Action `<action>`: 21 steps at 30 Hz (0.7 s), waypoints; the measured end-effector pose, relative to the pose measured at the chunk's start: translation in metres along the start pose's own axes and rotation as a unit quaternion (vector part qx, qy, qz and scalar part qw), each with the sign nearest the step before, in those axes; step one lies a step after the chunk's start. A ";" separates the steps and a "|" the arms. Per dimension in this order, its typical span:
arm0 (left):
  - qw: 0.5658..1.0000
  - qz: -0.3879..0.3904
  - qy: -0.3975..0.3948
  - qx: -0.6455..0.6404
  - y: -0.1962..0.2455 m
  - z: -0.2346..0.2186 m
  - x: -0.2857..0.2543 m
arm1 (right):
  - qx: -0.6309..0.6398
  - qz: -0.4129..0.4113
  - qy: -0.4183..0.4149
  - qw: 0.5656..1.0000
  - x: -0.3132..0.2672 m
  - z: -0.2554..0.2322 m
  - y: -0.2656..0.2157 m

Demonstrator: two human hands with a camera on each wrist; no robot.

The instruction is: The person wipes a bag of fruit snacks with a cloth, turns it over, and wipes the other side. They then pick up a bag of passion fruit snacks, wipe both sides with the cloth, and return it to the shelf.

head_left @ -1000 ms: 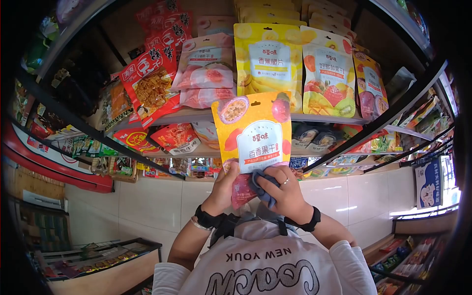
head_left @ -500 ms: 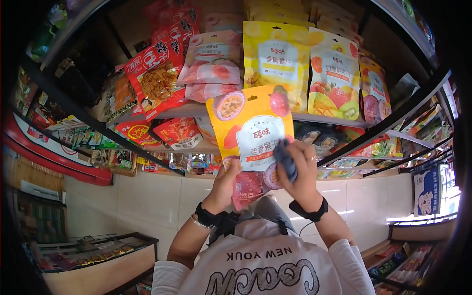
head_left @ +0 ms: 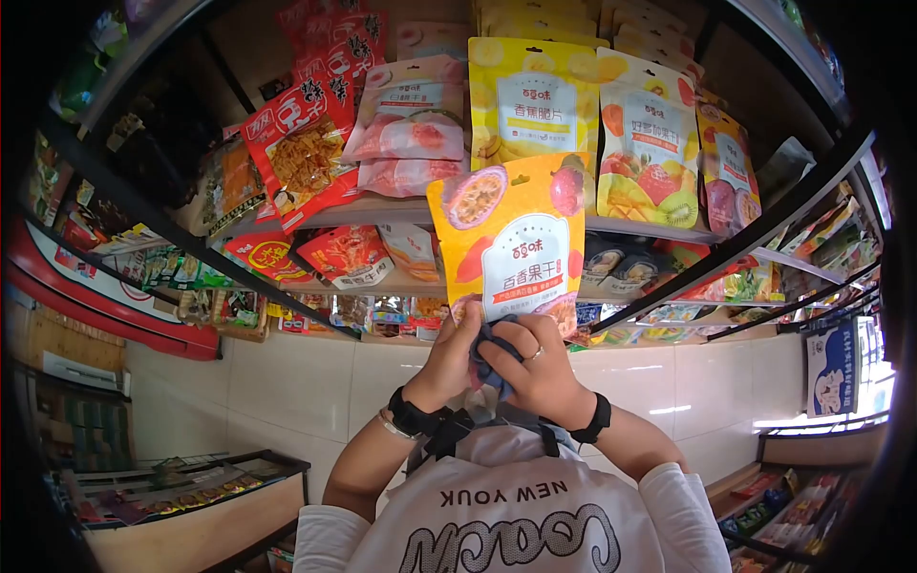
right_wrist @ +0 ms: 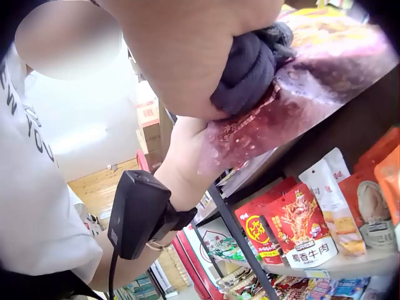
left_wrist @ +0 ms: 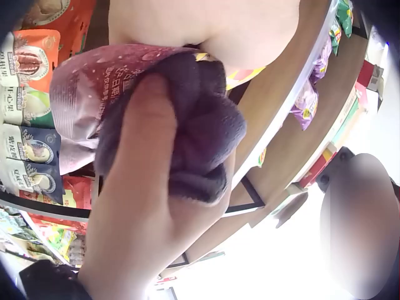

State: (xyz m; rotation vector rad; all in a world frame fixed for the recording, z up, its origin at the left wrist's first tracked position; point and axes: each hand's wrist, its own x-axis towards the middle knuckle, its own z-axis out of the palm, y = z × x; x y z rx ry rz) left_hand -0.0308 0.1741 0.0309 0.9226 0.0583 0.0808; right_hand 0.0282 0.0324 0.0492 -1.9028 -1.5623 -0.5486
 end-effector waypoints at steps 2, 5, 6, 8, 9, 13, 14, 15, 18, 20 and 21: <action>0.999 0.023 -0.015 -0.016 0.002 -0.002 0.001 | 0.016 -0.012 -0.024 1.000 -0.004 -0.001 -0.002; 0.997 0.048 -0.011 -0.055 0.005 -0.003 0.002 | 0.016 -0.021 -0.049 0.998 -0.019 0.000 -0.001; 0.996 0.049 -0.017 -0.073 0.007 -0.006 0.002 | 0.010 -0.026 -0.046 0.999 -0.022 -0.002 0.003; 0.996 0.049 -0.032 -0.071 0.011 -0.013 0.000 | 0.009 -0.023 -0.023 0.999 -0.024 -0.009 0.013; 0.996 0.052 -0.022 -0.075 0.011 -0.014 0.000 | 0.019 0.005 -0.007 1.000 -0.025 -0.012 0.018; 0.994 0.061 -0.009 -0.094 0.014 -0.017 0.000 | 0.039 0.093 0.063 0.993 -0.021 -0.019 0.034; 0.993 0.063 -0.014 -0.099 0.015 -0.017 0.001 | 0.039 0.124 0.086 0.988 -0.023 -0.020 0.040; 0.993 0.065 -0.009 -0.093 0.015 -0.018 0.000 | 0.039 0.154 0.109 0.981 -0.023 -0.021 0.046; 0.995 0.068 0.012 -0.076 0.010 -0.022 -0.006 | 0.038 0.238 0.147 0.959 -0.025 -0.025 0.067; 0.995 0.070 0.023 -0.064 0.007 -0.025 -0.007 | 0.034 0.253 0.149 0.955 -0.026 -0.030 0.073; 0.996 0.069 0.029 -0.042 0.004 -0.030 -0.007 | 0.050 0.251 0.137 0.957 -0.025 -0.032 0.073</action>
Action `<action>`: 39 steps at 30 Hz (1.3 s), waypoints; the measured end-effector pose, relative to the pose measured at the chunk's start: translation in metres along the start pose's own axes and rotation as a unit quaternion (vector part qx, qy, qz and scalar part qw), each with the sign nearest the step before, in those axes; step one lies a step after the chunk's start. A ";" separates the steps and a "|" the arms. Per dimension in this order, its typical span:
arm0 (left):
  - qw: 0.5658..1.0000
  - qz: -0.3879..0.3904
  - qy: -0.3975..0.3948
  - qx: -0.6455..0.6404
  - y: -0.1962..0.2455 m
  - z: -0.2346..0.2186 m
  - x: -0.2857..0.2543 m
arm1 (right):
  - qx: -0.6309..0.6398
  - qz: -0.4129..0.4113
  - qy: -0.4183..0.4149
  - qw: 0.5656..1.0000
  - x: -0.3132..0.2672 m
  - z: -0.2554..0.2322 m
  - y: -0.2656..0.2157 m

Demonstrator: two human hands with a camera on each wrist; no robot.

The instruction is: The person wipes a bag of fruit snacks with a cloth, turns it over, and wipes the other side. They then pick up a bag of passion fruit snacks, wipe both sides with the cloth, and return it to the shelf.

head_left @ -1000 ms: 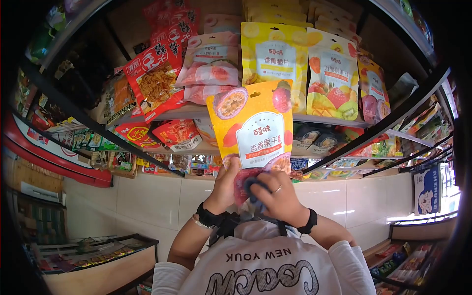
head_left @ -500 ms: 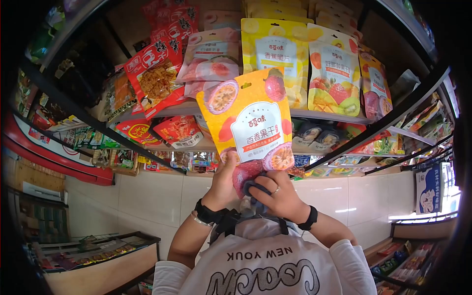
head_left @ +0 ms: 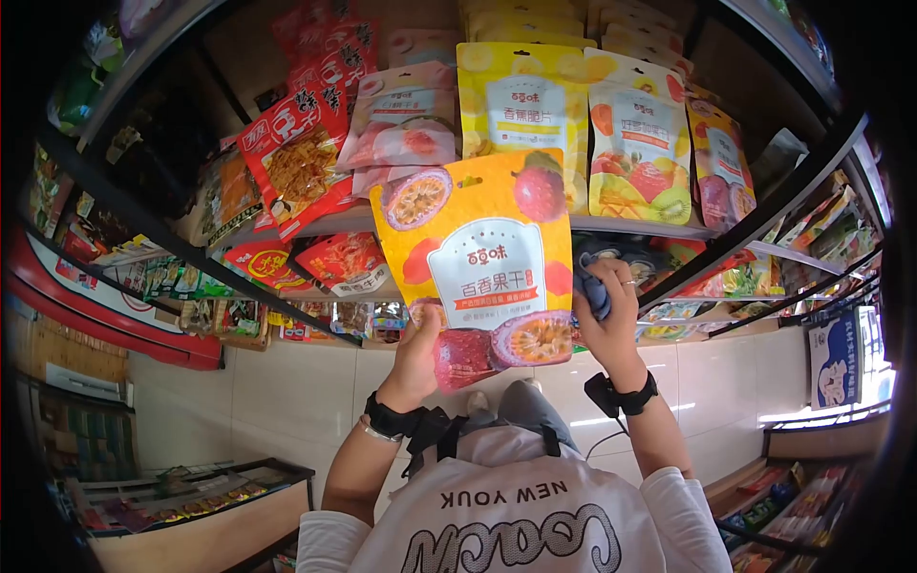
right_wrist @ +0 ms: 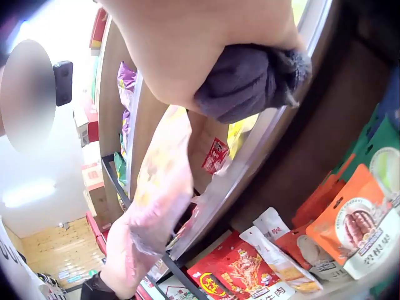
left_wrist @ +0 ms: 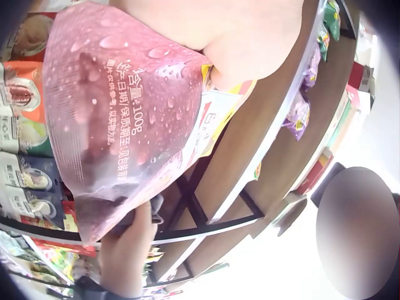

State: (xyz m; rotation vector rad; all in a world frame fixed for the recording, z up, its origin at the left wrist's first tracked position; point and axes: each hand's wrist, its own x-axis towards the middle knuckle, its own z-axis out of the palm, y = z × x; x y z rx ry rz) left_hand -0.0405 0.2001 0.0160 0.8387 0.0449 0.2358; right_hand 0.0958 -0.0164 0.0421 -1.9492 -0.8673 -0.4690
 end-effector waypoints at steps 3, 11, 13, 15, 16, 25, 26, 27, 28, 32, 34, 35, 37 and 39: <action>0.999 0.004 0.013 0.053 -0.005 -0.010 0.001 | 0.043 0.011 -0.031 0.999 0.000 -0.003 -0.004; 0.995 0.033 0.047 0.081 -0.001 -0.003 0.006 | 0.181 0.018 -0.119 0.976 -0.003 0.000 -0.007; 0.993 0.038 0.043 0.106 0.000 -0.005 0.006 | 0.175 0.057 -0.194 0.964 -0.001 -0.006 -0.019; 0.990 0.036 0.050 0.128 0.000 -0.005 0.008 | 0.171 0.082 -0.228 0.955 -0.003 -0.007 -0.022; 0.988 0.033 0.059 0.139 0.001 -0.006 0.010 | 0.171 0.089 -0.225 0.955 -0.005 -0.005 -0.021; 0.899 0.024 -0.010 0.438 -0.008 -0.018 0.006 | 0.072 -0.049 -0.124 0.988 -0.012 0.010 -0.048; 0.913 0.004 -0.054 0.405 -0.008 -0.015 0.003 | 0.051 -0.069 -0.118 0.989 -0.013 0.013 -0.051; 0.923 -0.016 -0.098 0.371 -0.006 -0.005 -0.002 | 0.053 -0.080 -0.107 0.990 -0.014 0.018 -0.055; 0.931 -0.036 -0.142 0.335 -0.006 0.004 -0.007 | 0.054 -0.105 -0.108 0.987 -0.016 0.025 -0.057; 0.952 -0.130 -0.156 0.228 -0.021 -0.002 -0.015 | 0.056 -0.176 -0.143 0.972 -0.026 0.041 -0.061; 0.977 -0.121 -0.096 0.148 -0.023 -0.005 -0.016 | 0.062 -0.178 -0.138 0.972 -0.029 0.050 -0.067; 0.985 -0.117 -0.067 0.107 -0.024 -0.006 -0.016 | 0.074 -0.184 -0.150 0.969 -0.027 0.049 -0.071; 0.991 -0.109 -0.034 0.072 -0.023 -0.006 -0.013 | 0.052 -0.250 -0.190 0.948 -0.027 0.050 -0.069; 0.993 -0.087 -0.025 0.078 -0.026 -0.007 -0.011 | 0.035 -0.295 -0.196 0.934 -0.029 0.051 -0.066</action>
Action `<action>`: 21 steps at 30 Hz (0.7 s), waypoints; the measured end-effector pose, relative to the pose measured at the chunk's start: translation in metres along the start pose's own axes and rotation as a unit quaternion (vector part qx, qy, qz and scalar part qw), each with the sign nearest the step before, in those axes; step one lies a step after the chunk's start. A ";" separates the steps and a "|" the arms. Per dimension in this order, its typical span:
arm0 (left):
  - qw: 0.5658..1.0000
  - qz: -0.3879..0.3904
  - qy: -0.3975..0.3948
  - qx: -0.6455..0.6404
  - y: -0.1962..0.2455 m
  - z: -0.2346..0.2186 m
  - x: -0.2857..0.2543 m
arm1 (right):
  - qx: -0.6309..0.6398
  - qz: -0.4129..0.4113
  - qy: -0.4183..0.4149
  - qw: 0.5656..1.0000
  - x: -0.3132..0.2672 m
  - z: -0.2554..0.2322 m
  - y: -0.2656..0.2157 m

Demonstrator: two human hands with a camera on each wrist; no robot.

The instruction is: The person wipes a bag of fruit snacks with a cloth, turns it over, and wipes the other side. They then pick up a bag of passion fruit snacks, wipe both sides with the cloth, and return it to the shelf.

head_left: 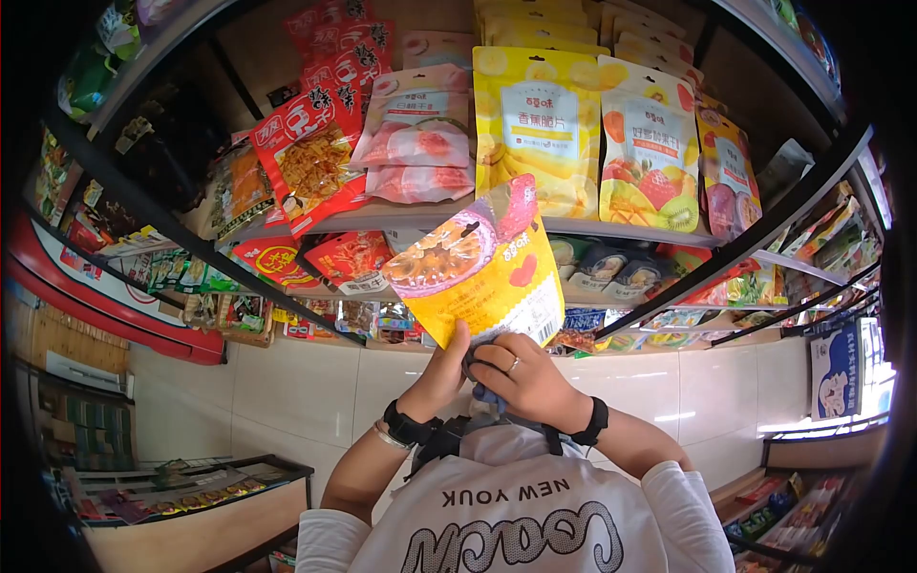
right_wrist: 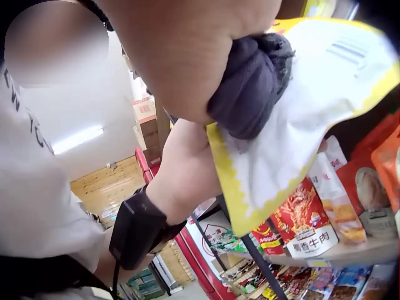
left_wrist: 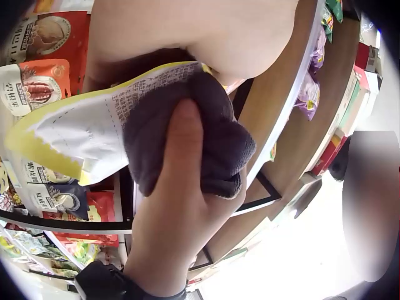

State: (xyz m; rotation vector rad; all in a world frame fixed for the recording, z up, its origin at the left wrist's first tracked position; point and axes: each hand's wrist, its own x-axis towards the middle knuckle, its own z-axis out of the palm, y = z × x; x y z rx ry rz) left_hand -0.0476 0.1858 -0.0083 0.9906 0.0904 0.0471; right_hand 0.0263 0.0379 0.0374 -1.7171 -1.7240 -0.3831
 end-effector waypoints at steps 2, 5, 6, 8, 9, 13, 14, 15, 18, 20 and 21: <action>0.999 0.021 0.004 0.025 0.000 0.000 0.002 | -0.019 0.030 0.041 0.999 0.002 -0.007 0.006; 0.999 -0.012 -0.019 -0.023 0.009 0.000 0.005 | -0.056 0.096 0.124 0.986 0.015 -0.021 0.012; 0.999 -0.029 -0.012 -0.026 0.012 0.000 0.005 | -0.065 0.118 0.132 0.982 0.016 -0.023 0.010; 0.999 -0.022 -0.010 -0.037 0.016 0.006 0.007 | -0.057 0.119 0.123 0.984 0.015 -0.020 0.009; 0.999 -0.019 -0.008 -0.043 0.016 0.008 0.007 | -0.041 0.098 0.106 0.989 0.010 -0.013 0.007; 0.999 0.006 0.011 0.037 0.007 0.005 0.009 | -0.055 0.040 0.036 0.997 0.005 -0.013 0.011; 1.000 -0.001 0.014 0.021 0.011 0.008 0.008 | -0.055 0.067 0.075 0.993 0.006 -0.016 0.017; 1.000 -0.007 0.016 0.004 0.013 0.010 0.007 | -0.087 0.086 0.119 0.985 0.011 -0.024 0.021; 0.999 0.031 0.003 0.037 0.010 0.013 0.007 | -0.093 0.172 0.166 0.967 0.018 -0.036 0.032; 0.995 0.046 -0.012 0.083 0.008 0.011 0.009 | -0.032 0.140 0.120 0.982 0.012 -0.027 0.021; 0.993 0.050 -0.027 0.103 0.006 0.007 0.012 | -0.002 0.123 0.096 0.988 0.008 -0.023 0.014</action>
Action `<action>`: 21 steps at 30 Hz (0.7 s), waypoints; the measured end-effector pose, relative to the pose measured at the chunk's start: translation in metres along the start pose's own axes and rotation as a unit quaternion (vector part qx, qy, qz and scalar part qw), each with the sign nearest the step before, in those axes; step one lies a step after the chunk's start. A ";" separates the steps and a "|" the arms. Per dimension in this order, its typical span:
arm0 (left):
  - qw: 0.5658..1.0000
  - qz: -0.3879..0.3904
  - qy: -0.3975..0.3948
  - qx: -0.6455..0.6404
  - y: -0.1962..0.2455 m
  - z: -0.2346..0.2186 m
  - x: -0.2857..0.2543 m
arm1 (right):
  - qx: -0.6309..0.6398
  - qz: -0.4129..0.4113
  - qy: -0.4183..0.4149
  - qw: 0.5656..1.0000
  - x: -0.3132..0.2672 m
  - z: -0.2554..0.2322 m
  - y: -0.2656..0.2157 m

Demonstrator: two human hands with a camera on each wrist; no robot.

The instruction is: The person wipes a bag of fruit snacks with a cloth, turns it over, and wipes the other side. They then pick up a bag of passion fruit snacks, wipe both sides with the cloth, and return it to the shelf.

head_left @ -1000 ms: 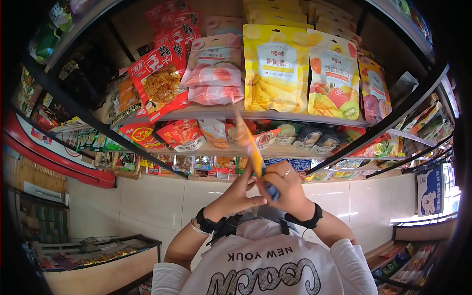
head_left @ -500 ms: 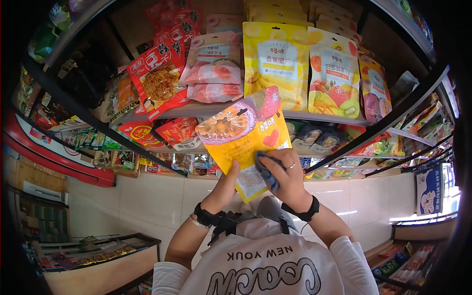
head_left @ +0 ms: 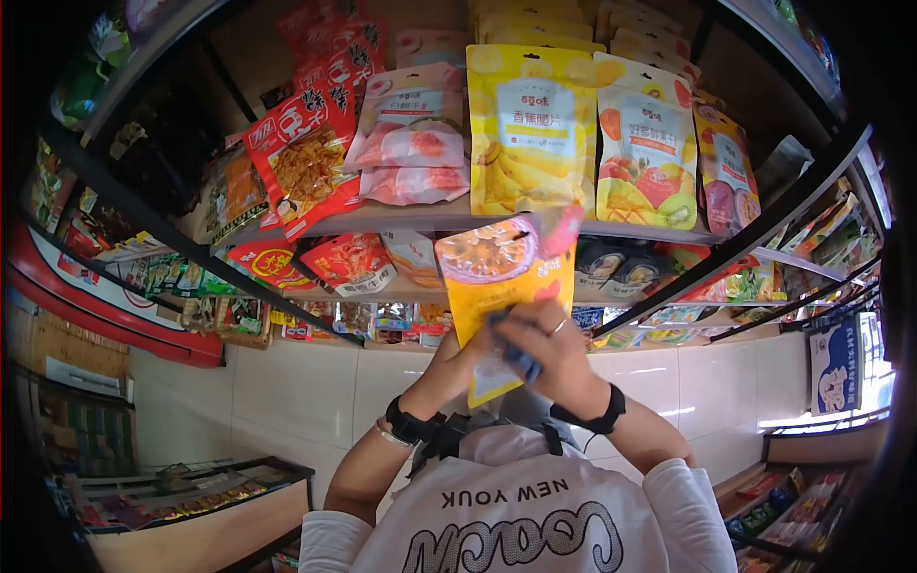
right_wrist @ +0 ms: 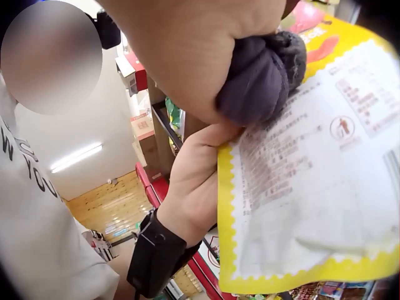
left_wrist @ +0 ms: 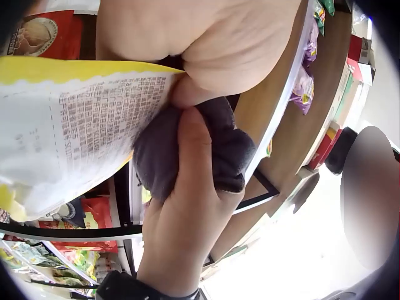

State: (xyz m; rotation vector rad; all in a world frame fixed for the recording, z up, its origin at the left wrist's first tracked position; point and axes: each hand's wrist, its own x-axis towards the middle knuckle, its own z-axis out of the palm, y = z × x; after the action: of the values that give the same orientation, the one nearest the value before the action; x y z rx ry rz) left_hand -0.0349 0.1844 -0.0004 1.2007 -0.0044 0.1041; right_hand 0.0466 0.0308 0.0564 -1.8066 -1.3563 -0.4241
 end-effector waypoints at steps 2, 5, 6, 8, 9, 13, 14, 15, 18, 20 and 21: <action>0.999 -0.012 -0.024 0.020 -0.002 -0.006 0.001 | -0.002 -0.023 -0.029 0.999 -0.001 -0.001 0.001; 0.997 -0.064 -0.043 0.010 0.013 0.003 -0.002 | -0.064 0.034 0.065 0.995 0.016 -0.013 0.012; 0.997 -0.056 -0.046 0.028 0.012 0.003 0.000 | -0.058 0.033 0.062 0.996 0.016 -0.011 0.010; 0.996 -0.040 -0.054 0.064 0.008 0.002 0.004 | -0.046 0.031 0.060 0.997 0.014 -0.001 0.004; 0.996 -0.034 -0.055 0.065 0.009 0.003 0.005 | -0.033 -0.004 0.018 0.999 0.010 0.001 0.002; 0.998 -0.042 -0.041 0.025 0.008 0.007 0.005 | -0.053 0.012 0.058 0.997 0.023 -0.008 0.012; 0.997 -0.052 -0.045 0.034 0.005 0.007 0.005 | -0.077 0.041 0.094 0.992 0.027 -0.009 0.014; 0.996 -0.061 -0.048 0.043 0.002 0.005 0.005 | -0.071 0.068 0.085 0.991 0.026 -0.007 0.011; 0.994 -0.042 -0.036 0.096 -0.006 0.000 0.005 | -0.060 0.037 0.015 0.997 0.017 0.001 -0.006; 0.994 -0.042 -0.031 0.097 -0.006 -0.002 0.005 | -0.077 0.034 0.018 0.996 0.018 0.001 -0.006; 0.995 -0.057 -0.034 0.075 -0.004 -0.002 0.004 | -0.080 0.054 0.032 0.995 0.022 -0.003 0.000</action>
State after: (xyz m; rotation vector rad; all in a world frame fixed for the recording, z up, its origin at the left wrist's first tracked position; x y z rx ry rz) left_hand -0.0302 0.1850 -0.0044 1.3505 0.0132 -0.0371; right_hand 0.0554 0.0427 0.0729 -1.9693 -1.2026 -0.5406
